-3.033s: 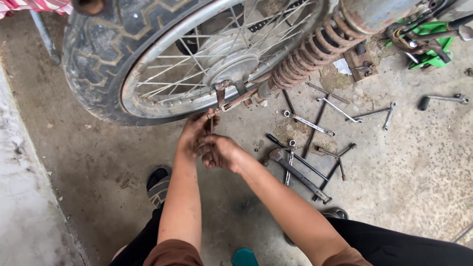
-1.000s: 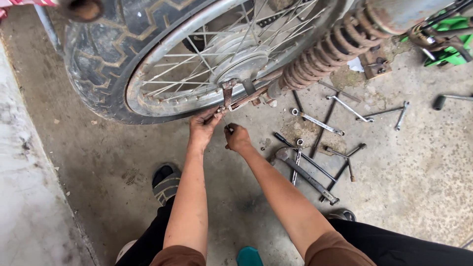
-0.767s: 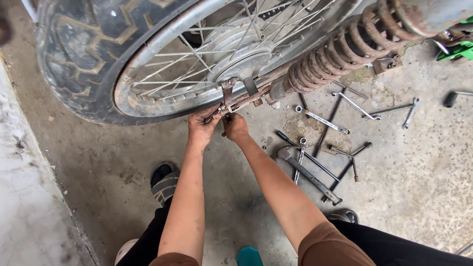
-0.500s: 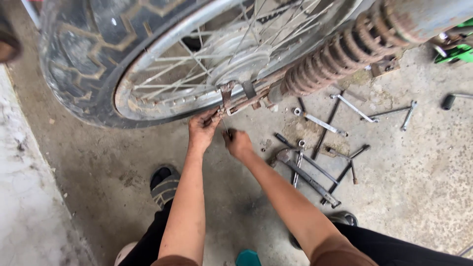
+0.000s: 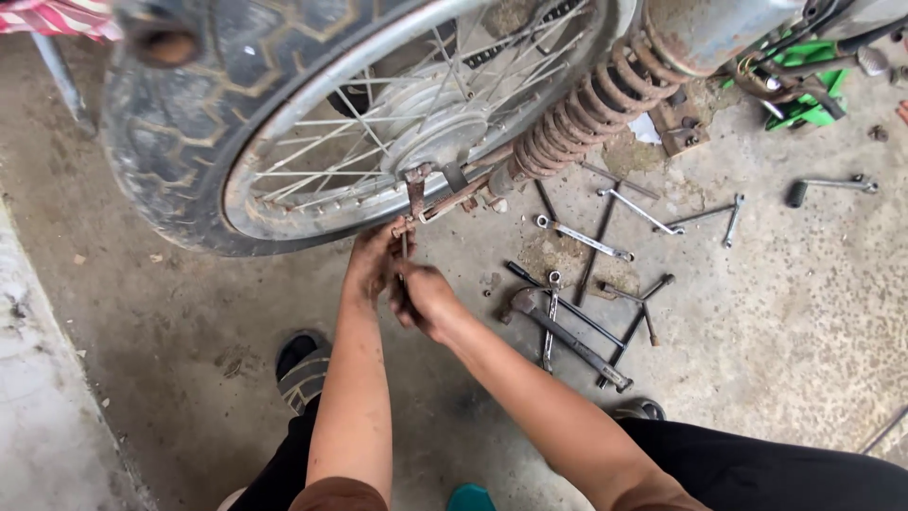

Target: Repairing a motorcycle rear wheel assembly using various manual wrenches

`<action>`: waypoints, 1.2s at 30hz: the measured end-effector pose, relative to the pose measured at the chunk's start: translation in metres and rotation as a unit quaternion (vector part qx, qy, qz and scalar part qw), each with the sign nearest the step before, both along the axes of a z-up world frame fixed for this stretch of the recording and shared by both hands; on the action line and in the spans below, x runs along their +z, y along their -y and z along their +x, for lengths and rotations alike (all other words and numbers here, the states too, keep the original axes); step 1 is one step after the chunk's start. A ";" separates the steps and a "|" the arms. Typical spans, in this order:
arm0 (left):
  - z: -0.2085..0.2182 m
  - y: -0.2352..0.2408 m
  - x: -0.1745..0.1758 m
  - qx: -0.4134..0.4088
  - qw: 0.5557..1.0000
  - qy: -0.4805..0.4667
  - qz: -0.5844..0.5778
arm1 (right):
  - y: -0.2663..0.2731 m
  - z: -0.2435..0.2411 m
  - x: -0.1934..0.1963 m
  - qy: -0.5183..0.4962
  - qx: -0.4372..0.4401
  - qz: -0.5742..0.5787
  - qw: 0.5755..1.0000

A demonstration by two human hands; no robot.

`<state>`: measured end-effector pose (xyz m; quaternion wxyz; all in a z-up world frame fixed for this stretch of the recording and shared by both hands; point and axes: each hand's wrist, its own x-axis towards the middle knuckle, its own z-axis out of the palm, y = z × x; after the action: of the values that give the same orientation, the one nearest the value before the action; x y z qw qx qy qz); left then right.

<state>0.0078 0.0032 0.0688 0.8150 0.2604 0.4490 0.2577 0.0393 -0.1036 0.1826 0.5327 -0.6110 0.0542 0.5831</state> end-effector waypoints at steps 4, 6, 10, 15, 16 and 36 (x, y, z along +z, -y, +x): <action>-0.010 0.004 0.011 -0.059 0.996 -0.031 0.053 | 0.032 0.012 -0.026 0.062 0.198 -0.044 0.977; -0.012 0.008 0.009 -0.059 0.995 -0.024 0.075 | 0.039 0.020 -0.059 0.098 0.254 -0.052 0.961; -0.008 0.012 -0.015 -0.021 0.992 -0.009 0.125 | 0.035 0.050 -0.161 0.258 0.282 -0.088 0.920; -0.002 0.005 -0.073 -0.010 0.976 -0.044 0.214 | 0.002 0.074 -0.192 0.410 0.356 -0.148 0.827; 0.000 0.005 -0.081 0.009 0.973 -0.024 0.230 | -0.004 0.074 -0.182 0.415 0.356 -0.177 0.818; 0.004 0.005 -0.064 -0.013 0.952 -0.051 0.303 | -0.001 0.044 -0.102 0.366 0.422 -0.173 0.811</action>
<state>0.0113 -0.0019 0.0044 0.6773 0.5134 0.3871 0.3575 0.0834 -0.1030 0.0804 0.1004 -0.8240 -0.3077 0.4650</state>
